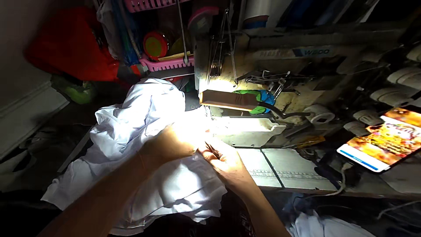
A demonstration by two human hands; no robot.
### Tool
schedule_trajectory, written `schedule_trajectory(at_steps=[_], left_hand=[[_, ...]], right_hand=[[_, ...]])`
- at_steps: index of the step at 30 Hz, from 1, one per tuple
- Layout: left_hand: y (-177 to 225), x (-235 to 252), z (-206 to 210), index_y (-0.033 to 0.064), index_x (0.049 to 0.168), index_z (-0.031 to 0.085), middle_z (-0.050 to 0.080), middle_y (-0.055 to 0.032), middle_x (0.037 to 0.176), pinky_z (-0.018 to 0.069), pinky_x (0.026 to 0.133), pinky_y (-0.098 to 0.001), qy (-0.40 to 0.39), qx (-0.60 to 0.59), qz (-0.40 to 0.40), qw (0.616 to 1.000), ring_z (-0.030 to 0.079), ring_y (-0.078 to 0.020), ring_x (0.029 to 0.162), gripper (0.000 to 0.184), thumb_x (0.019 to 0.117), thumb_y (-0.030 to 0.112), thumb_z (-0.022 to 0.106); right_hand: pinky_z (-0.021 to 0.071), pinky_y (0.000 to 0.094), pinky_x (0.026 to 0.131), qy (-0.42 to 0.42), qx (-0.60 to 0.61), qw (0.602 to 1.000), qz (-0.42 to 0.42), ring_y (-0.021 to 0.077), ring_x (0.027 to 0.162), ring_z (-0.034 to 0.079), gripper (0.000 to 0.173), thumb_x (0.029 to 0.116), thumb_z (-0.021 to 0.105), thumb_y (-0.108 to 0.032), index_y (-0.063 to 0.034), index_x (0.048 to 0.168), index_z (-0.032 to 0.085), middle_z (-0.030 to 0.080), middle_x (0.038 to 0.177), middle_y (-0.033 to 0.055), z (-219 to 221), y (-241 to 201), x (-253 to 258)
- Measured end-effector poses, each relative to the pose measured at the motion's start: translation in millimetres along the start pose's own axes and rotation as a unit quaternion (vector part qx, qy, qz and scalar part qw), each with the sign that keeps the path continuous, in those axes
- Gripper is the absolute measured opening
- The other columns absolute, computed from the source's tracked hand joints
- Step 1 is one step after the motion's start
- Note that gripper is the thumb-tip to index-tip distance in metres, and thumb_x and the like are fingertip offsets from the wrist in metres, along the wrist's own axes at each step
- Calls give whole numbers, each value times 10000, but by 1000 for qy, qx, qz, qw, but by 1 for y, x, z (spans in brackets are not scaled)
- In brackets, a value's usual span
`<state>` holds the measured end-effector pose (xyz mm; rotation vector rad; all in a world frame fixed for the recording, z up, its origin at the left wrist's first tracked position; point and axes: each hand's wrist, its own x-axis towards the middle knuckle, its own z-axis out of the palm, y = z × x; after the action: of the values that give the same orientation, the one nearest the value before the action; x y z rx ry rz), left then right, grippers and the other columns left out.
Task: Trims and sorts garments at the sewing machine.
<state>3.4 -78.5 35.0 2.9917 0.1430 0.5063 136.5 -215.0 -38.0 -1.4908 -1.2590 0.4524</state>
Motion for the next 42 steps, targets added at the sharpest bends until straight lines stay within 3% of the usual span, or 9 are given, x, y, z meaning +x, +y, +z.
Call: schedule_trajectory(at_steps=[3, 6, 8, 10, 15, 22, 26, 33, 42], left_hand=[[-19, -1, -40, 58, 734, 706, 645, -99, 661, 501, 564, -496, -35, 52, -1, 998, 662, -280, 641, 159, 816, 189, 745], [-15, 28, -105, 93, 855, 662, 607, -91, 733, 470, 617, -541, -233, 133, -204, 942, 623, -298, 724, 151, 931, 219, 695], [-14, 31, -123, 147, 851, 655, 528, -15, 655, 407, 562, -457, -228, 135, -195, 944, 533, -208, 624, 150, 969, 239, 666], [-6, 32, -125, 174, 787, 626, 480, 37, 615, 367, 537, -390, -200, 103, -153, 962, 475, -139, 573, 183, 958, 230, 661], [-10, 41, -110, 123, 829, 676, 577, -4, 932, 417, 652, -260, -190, 8, -15, 982, 525, -74, 777, 125, 875, 231, 718], [-8, 52, -95, 59, 925, 674, 607, -84, 783, 458, 656, -487, -266, 83, -112, 954, 601, -255, 760, 216, 860, 221, 801], [9, 60, -100, 18, 1002, 670, 643, -121, 887, 489, 765, -497, -300, 110, -155, 935, 629, -283, 869, 263, 889, 223, 792], [-4, 58, -94, 80, 809, 604, 555, -52, 709, 442, 596, -460, -256, 114, -119, 952, 565, -228, 671, 276, 818, 254, 817], [4, 62, -97, 86, 755, 576, 563, -67, 711, 437, 629, -487, -252, 168, -137, 943, 591, -267, 709, 321, 848, 298, 799]], right_hand=[[499, 210, 618, 17, -15, 1000, -10, 16, 675, 577, 124, 992, 613, -171, -119, 1002, 726, 648, 804, -48, -12, -6, 13], [438, 275, 470, 65, -31, 996, 46, 106, 511, 484, 158, 1039, 589, -182, -101, 1131, 689, 619, 808, 33, -29, -7, 32], [455, 269, 457, 62, -26, 996, 53, 117, 512, 501, 226, 1039, 584, -144, -121, 1259, 630, 646, 931, 59, -30, -12, 40], [465, 260, 448, 50, -7, 998, 35, 119, 500, 523, 257, 1029, 592, -132, -116, 1285, 598, 644, 828, 64, -22, -12, 46], [445, 197, 463, -29, 158, 984, 74, 65, 488, 523, 164, 975, 649, -203, -96, 1099, 642, 574, 622, 11, -8, 7, 37], [422, 163, 484, -20, 202, 972, 115, 18, 490, 509, 81, 967, 619, -182, -105, 984, 603, 549, 583, -38, -7, 22, 24], [414, 157, 458, 1, 225, 970, 90, 23, 482, 489, 155, 927, 691, -203, -123, 1043, 626, 548, 623, -27, -3, 26, 31], [414, 159, 443, 6, 229, 971, 62, 27, 454, 476, 104, 924, 686, -168, -119, 974, 610, 526, 588, -26, -1, 29, 38], [430, 171, 447, 2, 221, 974, 48, 39, 459, 482, 62, 922, 657, -148, -126, 956, 610, 529, 602, -17, -2, 32, 37]])
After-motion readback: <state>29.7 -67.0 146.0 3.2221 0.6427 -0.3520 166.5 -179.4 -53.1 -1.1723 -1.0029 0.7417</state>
